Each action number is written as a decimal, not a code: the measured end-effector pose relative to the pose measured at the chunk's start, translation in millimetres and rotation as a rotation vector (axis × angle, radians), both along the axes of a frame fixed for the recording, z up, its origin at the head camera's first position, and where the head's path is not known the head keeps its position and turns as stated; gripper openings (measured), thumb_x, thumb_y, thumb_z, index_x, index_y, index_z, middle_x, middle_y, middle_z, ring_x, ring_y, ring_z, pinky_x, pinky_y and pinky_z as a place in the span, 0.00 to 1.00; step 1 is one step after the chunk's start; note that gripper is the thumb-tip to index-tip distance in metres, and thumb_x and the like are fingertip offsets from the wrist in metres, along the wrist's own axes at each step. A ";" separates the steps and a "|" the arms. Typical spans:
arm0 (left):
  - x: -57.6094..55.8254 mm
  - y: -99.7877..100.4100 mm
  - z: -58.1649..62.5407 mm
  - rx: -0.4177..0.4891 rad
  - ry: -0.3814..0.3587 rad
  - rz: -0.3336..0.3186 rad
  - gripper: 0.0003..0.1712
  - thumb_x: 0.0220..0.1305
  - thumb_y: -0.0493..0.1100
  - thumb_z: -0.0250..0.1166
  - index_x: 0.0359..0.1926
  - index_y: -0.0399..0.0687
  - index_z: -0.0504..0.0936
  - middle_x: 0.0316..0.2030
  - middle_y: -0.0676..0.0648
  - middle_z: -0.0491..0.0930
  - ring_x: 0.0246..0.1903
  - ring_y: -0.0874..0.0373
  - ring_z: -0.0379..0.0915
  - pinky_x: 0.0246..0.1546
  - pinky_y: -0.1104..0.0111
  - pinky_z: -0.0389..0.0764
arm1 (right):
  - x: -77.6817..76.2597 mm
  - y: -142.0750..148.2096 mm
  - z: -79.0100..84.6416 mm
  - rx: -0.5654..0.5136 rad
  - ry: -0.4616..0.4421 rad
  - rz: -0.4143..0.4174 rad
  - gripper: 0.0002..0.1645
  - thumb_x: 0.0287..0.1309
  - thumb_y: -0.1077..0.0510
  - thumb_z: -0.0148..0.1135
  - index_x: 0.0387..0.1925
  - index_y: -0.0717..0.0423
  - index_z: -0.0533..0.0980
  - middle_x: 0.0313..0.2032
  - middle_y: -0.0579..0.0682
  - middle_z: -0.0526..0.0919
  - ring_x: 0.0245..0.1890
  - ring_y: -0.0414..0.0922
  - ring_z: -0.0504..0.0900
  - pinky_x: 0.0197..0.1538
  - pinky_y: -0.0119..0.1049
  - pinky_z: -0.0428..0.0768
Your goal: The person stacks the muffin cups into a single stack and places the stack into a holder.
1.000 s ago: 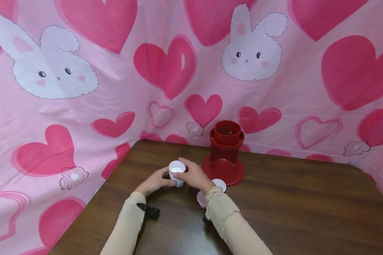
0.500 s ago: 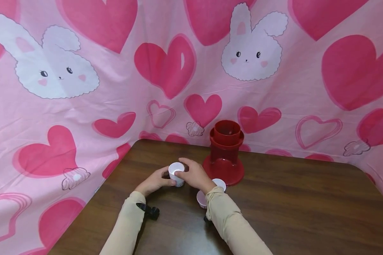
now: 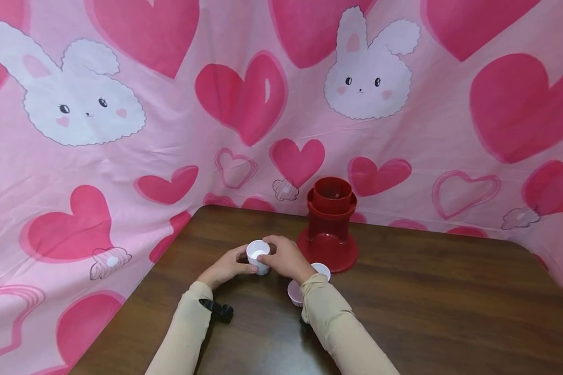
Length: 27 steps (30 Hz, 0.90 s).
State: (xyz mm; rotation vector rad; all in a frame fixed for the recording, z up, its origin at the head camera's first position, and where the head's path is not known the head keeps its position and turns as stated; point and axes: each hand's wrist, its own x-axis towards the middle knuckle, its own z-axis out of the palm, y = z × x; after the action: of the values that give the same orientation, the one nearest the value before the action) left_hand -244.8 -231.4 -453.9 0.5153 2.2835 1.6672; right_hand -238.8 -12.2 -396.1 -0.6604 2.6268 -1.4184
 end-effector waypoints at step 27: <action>-3.0 3.7 -0.4 -0.024 -0.016 0.051 0.37 0.61 0.42 0.74 0.70 0.42 0.70 0.60 0.42 0.77 0.61 0.44 0.69 0.63 0.47 0.68 | 6.1 56.6 1.5 0.528 0.048 -0.074 0.40 0.54 0.43 0.73 0.64 0.58 0.74 0.53 0.58 0.82 0.57 0.63 0.75 0.62 0.71 0.61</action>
State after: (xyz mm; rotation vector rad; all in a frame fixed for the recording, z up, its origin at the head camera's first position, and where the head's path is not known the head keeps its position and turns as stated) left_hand -247.7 -227.7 -454.2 0.4411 2.3205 1.6592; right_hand -232.8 44.4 -394.7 -0.5346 2.8994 -0.6651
